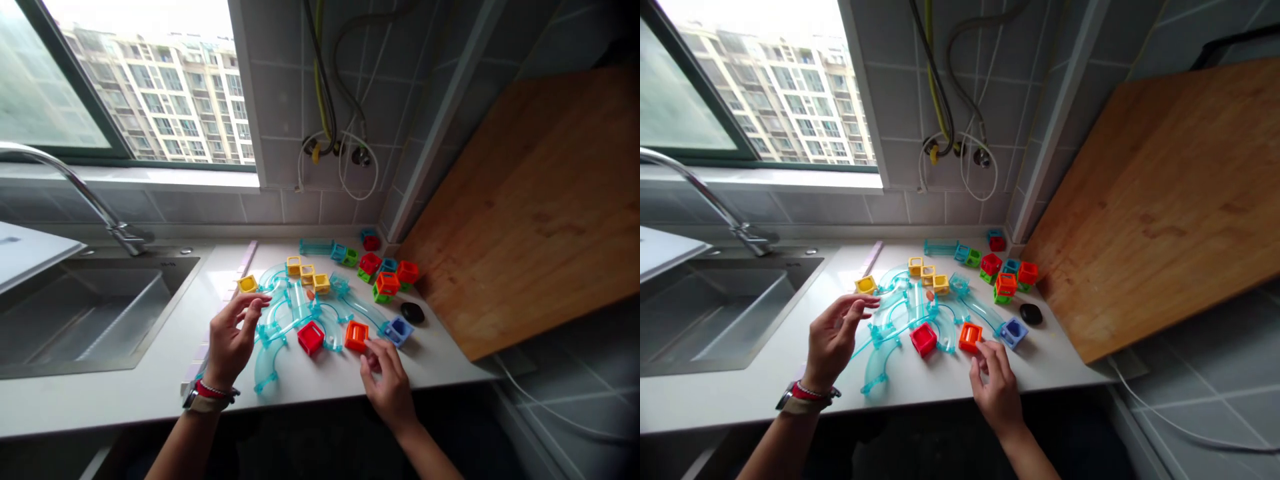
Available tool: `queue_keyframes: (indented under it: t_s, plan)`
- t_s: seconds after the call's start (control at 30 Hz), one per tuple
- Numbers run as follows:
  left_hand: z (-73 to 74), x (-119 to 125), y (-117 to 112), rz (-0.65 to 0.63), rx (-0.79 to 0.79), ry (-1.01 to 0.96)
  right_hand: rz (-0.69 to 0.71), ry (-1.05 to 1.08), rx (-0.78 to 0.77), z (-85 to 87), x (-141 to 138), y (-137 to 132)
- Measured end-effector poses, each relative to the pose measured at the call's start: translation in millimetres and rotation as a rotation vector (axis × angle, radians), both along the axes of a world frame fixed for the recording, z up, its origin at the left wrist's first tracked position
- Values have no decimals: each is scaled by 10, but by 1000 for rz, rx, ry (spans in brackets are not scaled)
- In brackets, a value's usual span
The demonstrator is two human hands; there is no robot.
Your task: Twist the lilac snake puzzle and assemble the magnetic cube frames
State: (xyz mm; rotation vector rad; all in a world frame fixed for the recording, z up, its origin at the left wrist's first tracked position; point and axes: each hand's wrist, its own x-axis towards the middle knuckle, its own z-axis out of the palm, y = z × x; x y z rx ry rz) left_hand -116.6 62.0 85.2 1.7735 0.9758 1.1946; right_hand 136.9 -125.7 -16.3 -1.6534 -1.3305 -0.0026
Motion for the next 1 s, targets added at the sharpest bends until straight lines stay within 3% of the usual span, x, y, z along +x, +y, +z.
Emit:
queue_keyframes:
  t_s: [0.17, 0.23, 0.33, 0.47, 0.63, 0.73, 0.83, 1.0]
  plan:
    - [-152, -581, 520, 281, -25, 701, 52, 37, -44, 3, 48, -27]
    - [-233, -770, 747, 319, -70, 828, 104, 12, -69, -7, 61, -30]
    - [-338, -906, 934, 296, -144, 945, 124, -18, -46, -31, 59, -31]
    - [-452, -893, 972, 332, -176, 996, 141, 0, -13, -43, 56, -40]
    - [-393, -925, 968, 471, -273, 943, 183, 72, 10, -2, 109, -71]
    - [-250, -1034, 839, 549, -325, 843, 213, 162, 5, 37, 156, -95]
    - [-92, -1186, 526, 597, -325, 716, 229, 249, -6, 63, 188, -106]
    - [31, -1440, -437, 600, -283, 519, 276, 288, -20, 81, 199, -120]
